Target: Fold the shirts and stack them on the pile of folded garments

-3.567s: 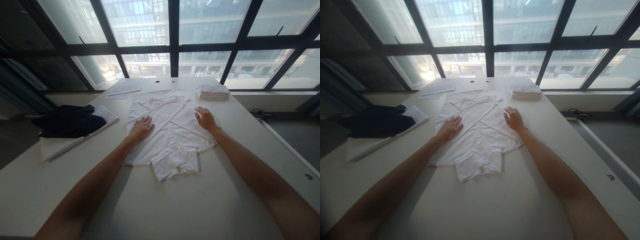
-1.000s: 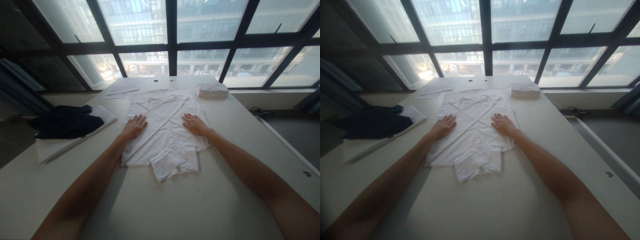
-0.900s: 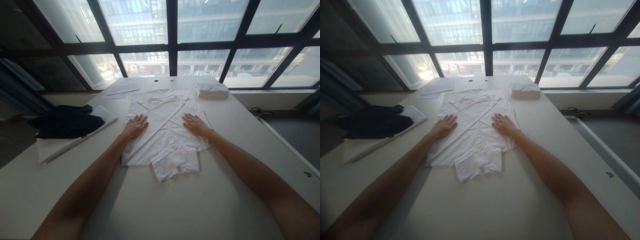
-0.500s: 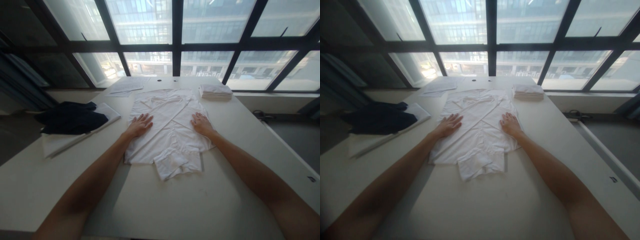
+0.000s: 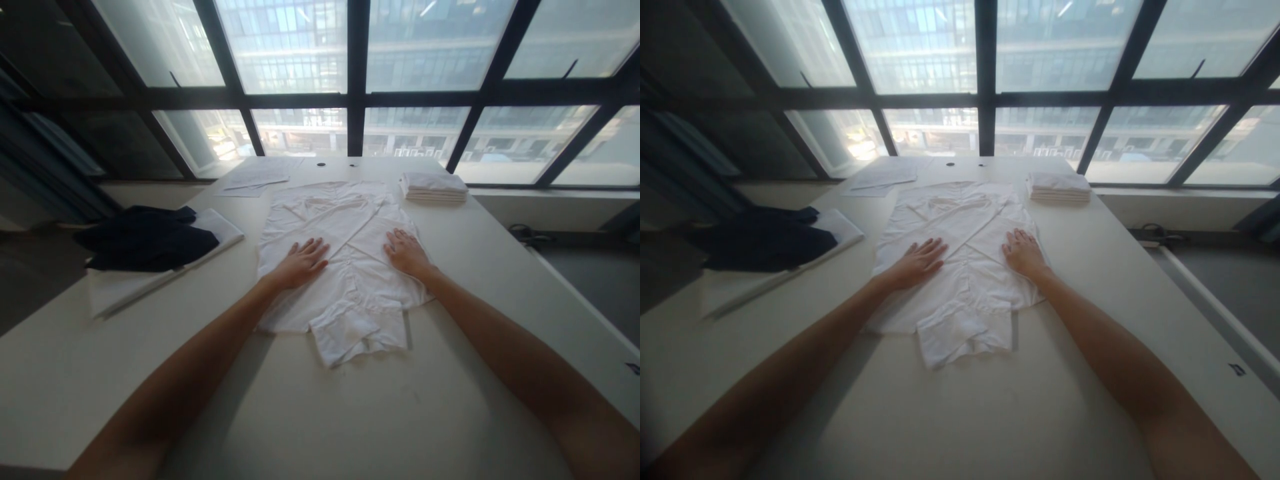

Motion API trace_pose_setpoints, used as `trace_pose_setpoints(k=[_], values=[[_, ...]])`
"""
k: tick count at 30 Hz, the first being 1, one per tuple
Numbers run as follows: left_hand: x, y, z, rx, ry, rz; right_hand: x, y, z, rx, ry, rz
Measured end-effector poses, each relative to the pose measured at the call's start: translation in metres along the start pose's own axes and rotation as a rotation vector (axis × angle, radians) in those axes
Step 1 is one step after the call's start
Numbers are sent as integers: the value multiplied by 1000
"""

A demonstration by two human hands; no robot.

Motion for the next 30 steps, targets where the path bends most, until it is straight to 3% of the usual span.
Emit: trace_pose_setpoints(k=[7, 13, 16, 30], values=[[3, -3, -1, 70, 36, -26, -1, 3, 7, -11, -24, 16], [1, -3, -2, 66, 38, -35, 2, 7, 47, -197, -116, 62], [1, -3, -2, 61, 35, -33, 1, 7, 55, -236, -136, 46], [0, -2, -2, 54, 42, -40, 2, 5, 42, -155, -126, 55]])
Point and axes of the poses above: each hand's wrist, its own y-axis away from the middle knuckle, its own x-axis out of the palm, z = x × y, the point moved 7 cm from there along -y, towards the middle knuckle, and after that the axes turned 14 degrees about -x, right-handed, at the moved point
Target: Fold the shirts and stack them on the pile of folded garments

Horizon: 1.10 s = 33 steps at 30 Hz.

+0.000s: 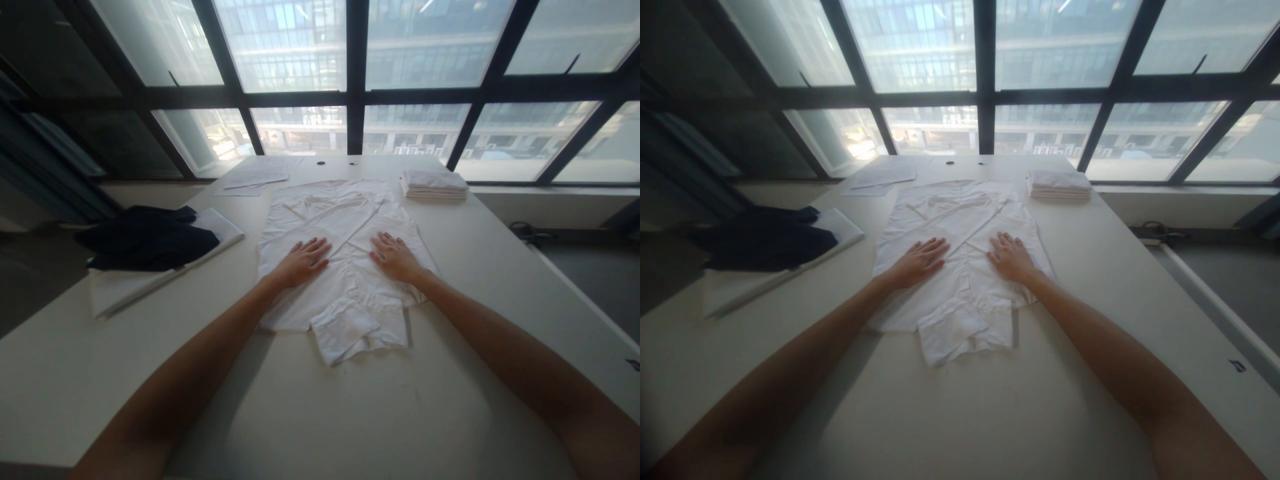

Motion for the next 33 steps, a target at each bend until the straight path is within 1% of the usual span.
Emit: trace_pose_setpoints(k=[4, 9, 12, 17, 23, 25, 27, 31, 33], values=[[-1, 0, -1, 9, -3, -7, -2, 2, 3, -35, 6, 12], [-2, 1, -2, 9, -9, -11, 0, 5, 19, -183, -8, 58], [-3, 2, -3, 6, -8, -5, 2, 12, 28, -234, -23, 62], [-4, 3, -4, 8, 2, -11, 0, 37, 40, -278, -54, 40], [-6, 3, -5, 5, 10, -1, -6, 73, 40, -261, -152, -31], [-8, 8, -12, 15, 17, 41, -9, 84, 40, -252, -180, -78], [-9, 19, -27, 60, 34, 119, -12, 94, 42, -257, -202, -129], [-13, 61, -66, 254, 104, 265, -20, 111, 49, -288, -249, -216], [-18, 84, -78, 334, 161, 321, -25, 115, 54, -311, -287, -230]])
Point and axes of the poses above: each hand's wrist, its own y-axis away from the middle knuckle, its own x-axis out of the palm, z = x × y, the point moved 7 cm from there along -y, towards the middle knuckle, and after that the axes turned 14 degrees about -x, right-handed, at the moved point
